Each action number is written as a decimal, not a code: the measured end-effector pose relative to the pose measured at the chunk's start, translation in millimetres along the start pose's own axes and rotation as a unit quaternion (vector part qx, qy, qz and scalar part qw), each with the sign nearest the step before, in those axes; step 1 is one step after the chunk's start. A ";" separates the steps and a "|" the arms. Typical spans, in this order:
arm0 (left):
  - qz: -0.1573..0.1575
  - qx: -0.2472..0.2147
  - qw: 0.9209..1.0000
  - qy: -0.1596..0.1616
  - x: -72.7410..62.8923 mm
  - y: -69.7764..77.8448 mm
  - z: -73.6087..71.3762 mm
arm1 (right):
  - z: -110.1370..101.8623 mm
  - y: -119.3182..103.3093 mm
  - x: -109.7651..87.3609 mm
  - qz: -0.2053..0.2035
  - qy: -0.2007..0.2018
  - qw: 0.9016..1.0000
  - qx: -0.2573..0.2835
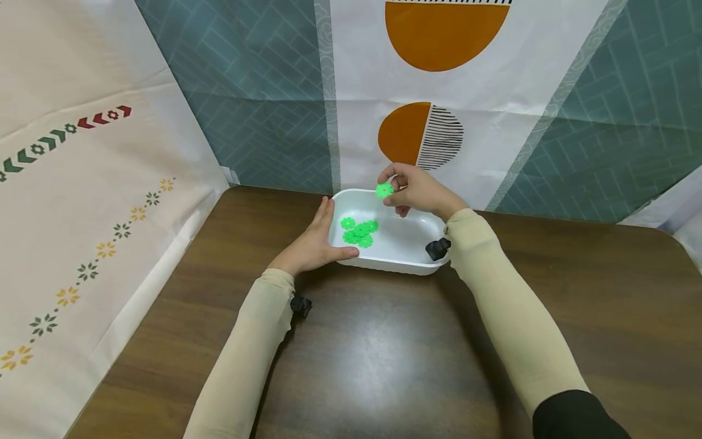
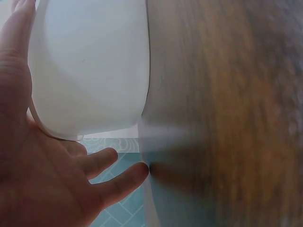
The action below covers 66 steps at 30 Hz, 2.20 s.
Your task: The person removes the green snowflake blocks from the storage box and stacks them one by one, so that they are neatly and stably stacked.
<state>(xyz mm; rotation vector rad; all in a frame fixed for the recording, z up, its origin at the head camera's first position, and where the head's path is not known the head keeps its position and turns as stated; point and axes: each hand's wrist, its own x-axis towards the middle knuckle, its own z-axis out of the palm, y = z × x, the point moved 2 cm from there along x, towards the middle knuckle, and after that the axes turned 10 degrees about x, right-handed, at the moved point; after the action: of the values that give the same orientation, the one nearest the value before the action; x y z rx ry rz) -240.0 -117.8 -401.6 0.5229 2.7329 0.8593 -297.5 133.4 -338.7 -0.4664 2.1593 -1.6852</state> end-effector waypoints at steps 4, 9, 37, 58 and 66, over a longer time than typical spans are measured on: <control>0.002 -0.002 1.000 -0.004 0.8 0.4 0.9 | -6.6 -9.7 -17.3 -0.026 0.007 0.997 0.067; -0.003 0.010 1.000 -0.011 1.5 -0.7 2.5 | -10.4 -12.7 -39.0 -0.056 0.015 0.991 0.121; -0.003 0.024 1.000 -0.014 1.8 -2.6 -3.4 | -54.9 27.0 -129.0 -0.064 0.050 0.969 0.235; -0.004 0.030 0.999 -0.022 -1.2 -5.3 4.2 | -77.1 68.8 -176.6 -0.024 0.194 0.954 0.229; 0.000 0.031 0.999 -0.025 0.7 -3.1 3.9 | -93.5 91.2 -185.6 0.032 0.181 0.958 0.222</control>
<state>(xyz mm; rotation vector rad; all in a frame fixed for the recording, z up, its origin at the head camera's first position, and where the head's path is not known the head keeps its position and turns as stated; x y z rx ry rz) -240.2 -117.9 -406.7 0.5498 2.7209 0.7523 -181.7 321.2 -391.7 0.0421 1.8957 -2.2746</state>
